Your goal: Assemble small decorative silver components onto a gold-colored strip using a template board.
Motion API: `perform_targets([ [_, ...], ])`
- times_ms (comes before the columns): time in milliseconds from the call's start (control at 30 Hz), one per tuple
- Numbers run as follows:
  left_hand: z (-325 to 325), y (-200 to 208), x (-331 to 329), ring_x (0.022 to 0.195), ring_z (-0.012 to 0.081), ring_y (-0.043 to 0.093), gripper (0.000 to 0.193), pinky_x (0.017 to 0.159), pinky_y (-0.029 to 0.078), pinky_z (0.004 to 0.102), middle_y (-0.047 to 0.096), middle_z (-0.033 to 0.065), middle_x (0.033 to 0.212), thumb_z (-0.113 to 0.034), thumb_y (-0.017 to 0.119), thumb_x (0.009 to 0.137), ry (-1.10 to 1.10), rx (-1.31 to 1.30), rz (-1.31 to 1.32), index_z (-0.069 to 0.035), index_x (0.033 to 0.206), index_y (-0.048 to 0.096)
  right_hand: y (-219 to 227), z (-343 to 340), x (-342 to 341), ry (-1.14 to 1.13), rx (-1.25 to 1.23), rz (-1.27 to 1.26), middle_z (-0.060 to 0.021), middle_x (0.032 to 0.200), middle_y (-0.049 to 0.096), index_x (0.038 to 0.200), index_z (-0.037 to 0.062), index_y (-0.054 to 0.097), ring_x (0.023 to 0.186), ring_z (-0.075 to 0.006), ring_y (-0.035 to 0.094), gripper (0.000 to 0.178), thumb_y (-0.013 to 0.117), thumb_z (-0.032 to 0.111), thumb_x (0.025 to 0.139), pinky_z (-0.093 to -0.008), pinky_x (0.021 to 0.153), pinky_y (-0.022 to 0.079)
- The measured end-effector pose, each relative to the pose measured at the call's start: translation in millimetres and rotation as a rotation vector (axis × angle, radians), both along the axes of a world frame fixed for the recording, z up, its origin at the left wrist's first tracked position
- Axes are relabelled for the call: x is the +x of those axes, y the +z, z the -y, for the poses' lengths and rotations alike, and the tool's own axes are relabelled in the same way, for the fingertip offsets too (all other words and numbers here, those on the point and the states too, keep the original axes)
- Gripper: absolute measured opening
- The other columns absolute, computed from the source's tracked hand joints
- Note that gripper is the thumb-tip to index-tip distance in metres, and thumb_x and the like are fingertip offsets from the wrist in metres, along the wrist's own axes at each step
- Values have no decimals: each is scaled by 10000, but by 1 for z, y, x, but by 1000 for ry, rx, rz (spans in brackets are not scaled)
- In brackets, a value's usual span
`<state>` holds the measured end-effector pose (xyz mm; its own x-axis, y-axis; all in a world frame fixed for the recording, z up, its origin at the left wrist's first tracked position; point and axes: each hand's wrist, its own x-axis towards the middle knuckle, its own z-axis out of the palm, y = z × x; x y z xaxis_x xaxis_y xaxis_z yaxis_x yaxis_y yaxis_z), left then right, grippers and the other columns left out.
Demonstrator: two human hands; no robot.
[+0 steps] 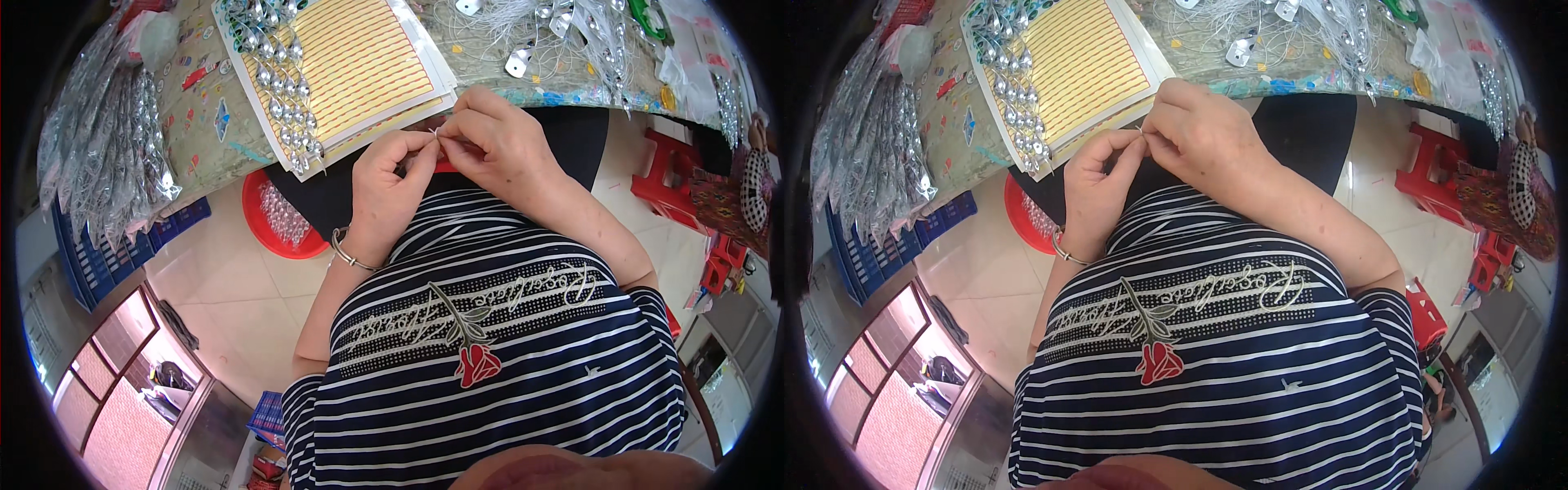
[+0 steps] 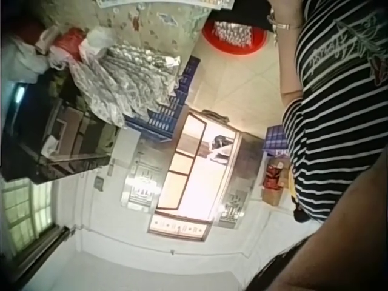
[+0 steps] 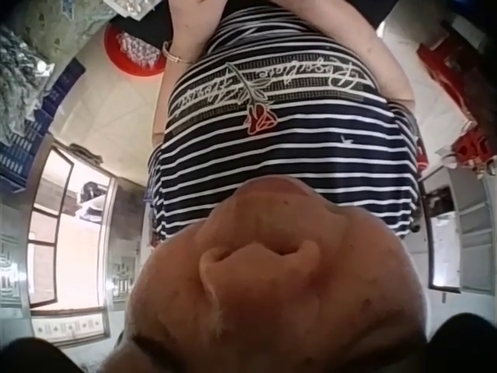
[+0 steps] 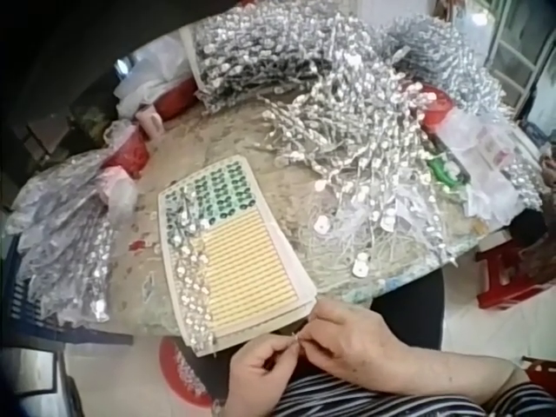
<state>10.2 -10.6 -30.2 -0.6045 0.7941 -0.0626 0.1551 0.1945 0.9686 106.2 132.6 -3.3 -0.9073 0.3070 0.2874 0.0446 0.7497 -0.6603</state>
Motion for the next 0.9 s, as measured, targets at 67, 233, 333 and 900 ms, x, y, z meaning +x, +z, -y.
perform_targets([
  [67,-4,6,3,731,30,535,95,622,403,168,641,12,800,-63,591,879,75,-10,287,-4,915,655,-3,1,0,-3,35,-32,-75,800,545,801,15,604,667,-193,591,107,686,17,732,-275,559,478],
  [233,-2,10,-2,670,34,516,112,590,382,158,627,9,758,-94,610,871,118,34,640,-4,919,656,3,0,2,-46,-494,144,-23,864,524,839,18,590,699,-81,531,80,654,14,790,-208,628,443],
  [333,0,9,-5,699,41,544,128,598,392,156,624,0,755,-123,630,868,95,62,711,-13,929,656,-8,1,5,-52,-888,97,1,898,512,882,12,584,758,-49,492,51,614,17,841,-180,704,413],
  [900,-1,-3,3,671,25,538,87,618,435,168,633,12,790,-60,621,864,72,61,365,8,909,651,-2,-2,9,-53,-628,169,20,869,525,873,11,607,717,-26,487,58,635,52,843,-169,635,404],
])
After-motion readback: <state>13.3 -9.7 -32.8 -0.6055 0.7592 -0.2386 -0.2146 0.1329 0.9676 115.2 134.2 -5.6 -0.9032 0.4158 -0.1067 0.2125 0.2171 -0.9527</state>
